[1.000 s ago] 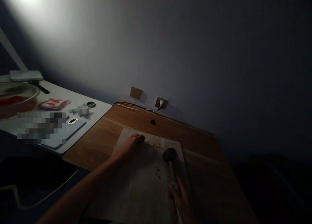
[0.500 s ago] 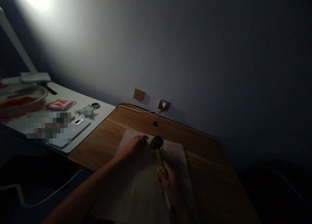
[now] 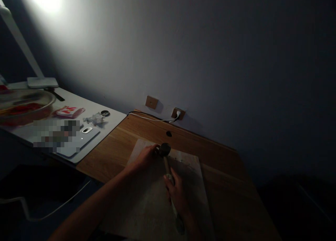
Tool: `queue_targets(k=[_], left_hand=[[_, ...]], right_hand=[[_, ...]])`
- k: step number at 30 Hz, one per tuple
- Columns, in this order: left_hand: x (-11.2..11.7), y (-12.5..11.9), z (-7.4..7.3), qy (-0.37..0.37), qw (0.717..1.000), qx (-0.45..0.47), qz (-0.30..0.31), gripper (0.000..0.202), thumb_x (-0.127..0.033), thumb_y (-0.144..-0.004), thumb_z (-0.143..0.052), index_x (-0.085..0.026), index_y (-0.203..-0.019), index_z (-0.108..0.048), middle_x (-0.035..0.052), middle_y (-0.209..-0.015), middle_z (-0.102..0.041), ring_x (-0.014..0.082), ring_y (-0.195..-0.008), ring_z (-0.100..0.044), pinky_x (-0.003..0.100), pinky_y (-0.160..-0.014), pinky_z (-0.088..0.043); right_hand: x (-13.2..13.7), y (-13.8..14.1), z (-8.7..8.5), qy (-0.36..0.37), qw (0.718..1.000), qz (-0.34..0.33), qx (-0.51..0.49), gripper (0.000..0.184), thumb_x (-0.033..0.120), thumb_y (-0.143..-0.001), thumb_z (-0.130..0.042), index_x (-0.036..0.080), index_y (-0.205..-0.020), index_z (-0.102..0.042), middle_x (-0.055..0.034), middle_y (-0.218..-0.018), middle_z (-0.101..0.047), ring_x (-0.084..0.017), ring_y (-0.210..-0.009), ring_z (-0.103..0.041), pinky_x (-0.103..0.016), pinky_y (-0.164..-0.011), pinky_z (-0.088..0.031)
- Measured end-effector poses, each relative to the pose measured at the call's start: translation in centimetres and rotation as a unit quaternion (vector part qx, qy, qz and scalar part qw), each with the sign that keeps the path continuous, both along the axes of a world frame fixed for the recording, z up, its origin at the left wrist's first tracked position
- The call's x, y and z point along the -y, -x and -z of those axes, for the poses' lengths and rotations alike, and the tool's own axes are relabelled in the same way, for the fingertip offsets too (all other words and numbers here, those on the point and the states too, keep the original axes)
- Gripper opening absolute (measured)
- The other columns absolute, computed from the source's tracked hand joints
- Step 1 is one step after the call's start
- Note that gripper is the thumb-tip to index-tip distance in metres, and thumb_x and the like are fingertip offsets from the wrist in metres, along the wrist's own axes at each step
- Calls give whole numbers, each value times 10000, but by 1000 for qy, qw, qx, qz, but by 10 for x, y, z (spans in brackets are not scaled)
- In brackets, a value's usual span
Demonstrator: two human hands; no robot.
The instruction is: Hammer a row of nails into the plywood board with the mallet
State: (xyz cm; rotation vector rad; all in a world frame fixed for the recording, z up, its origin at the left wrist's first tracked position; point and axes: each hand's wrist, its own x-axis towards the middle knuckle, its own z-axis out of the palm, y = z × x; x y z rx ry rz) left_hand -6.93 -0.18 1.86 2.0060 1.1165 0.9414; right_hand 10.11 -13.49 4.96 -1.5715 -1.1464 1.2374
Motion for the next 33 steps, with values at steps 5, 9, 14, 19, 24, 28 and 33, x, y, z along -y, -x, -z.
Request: queue_targets(k=[5, 9, 14, 19, 24, 28, 33], left_hand=[[1, 1, 0, -13, 1000, -2, -2, 362, -81, -803, -567, -182, -1136, -667, 56, -946, -748, 185, -818, -696, 255, -737, -506], [1, 1, 0, -5, 1000, 3, -4, 376, -74, -798, -566, -175, -1146, -666, 59, -934, -748, 187, -810, -699, 254, -729, -511], [0, 0, 0, 2, 1000, -16, -16, 453, -70, -784, -573, -161, -1222, -642, 63, -903, -749, 199, -791, -701, 265, -715, -516], [1, 1, -1, -3, 1000, 0, -11, 422, -73, -798, -575, -164, -1203, -647, 71, -944, -754, 198, -832, -708, 265, -742, -522], [-1, 2, 5, -22, 1000, -16, -8, 439, -58, -795, -565, -158, -1218, -628, 58, -947, -742, 183, -840, -698, 275, -777, -539], [3, 1, 6, -76, 996, -49, -23, 441, -71, -761, -598, -164, -1191, -622, 103, -1161, -668, 203, -969, -670, 309, -843, -546], [34, -15, -19, -179, 970, -137, 87, 260, -152, -899, -562, -183, -1150, -623, 89, -1102, -644, 200, -972, -634, 302, -852, -510]], right_hand=[[-1, 0, -2, -25, 999, 4, 19, 712, 604, -861, -585, 126, -1385, -521, 104, -620, -424, -68, -402, -387, -182, -358, -350], [-2, -1, -3, -16, 999, -4, 36, 722, 601, -848, -599, 120, -1383, -540, 89, -634, -447, -73, -399, -396, -189, -348, -339], [-1, -2, -2, -19, 999, -5, 32, 698, 587, -854, -608, 138, -1386, -558, 87, -612, -444, -80, -402, -404, -186, -350, -334], [0, 1, 0, -24, 999, -2, 38, 698, 610, -841, -614, 142, -1358, -596, 72, -623, -485, -82, -404, -403, -192, -351, -333], [14, -13, 6, -47, 998, 22, 44, 720, 667, -823, -621, 155, -1327, -642, 59, -590, -506, -108, -442, -453, -207, -399, -388], [40, -45, 14, -15, 997, 65, 46, 796, 713, -785, -645, 160, -1357, -638, 51, -582, -535, -115, -418, -471, -221, -386, -404], [68, -88, 22, -34, 988, 132, 73, 802, 725, -706, -730, 186, -1300, -696, -55, -779, -708, -250, -794, -706, -317, -673, -578]])
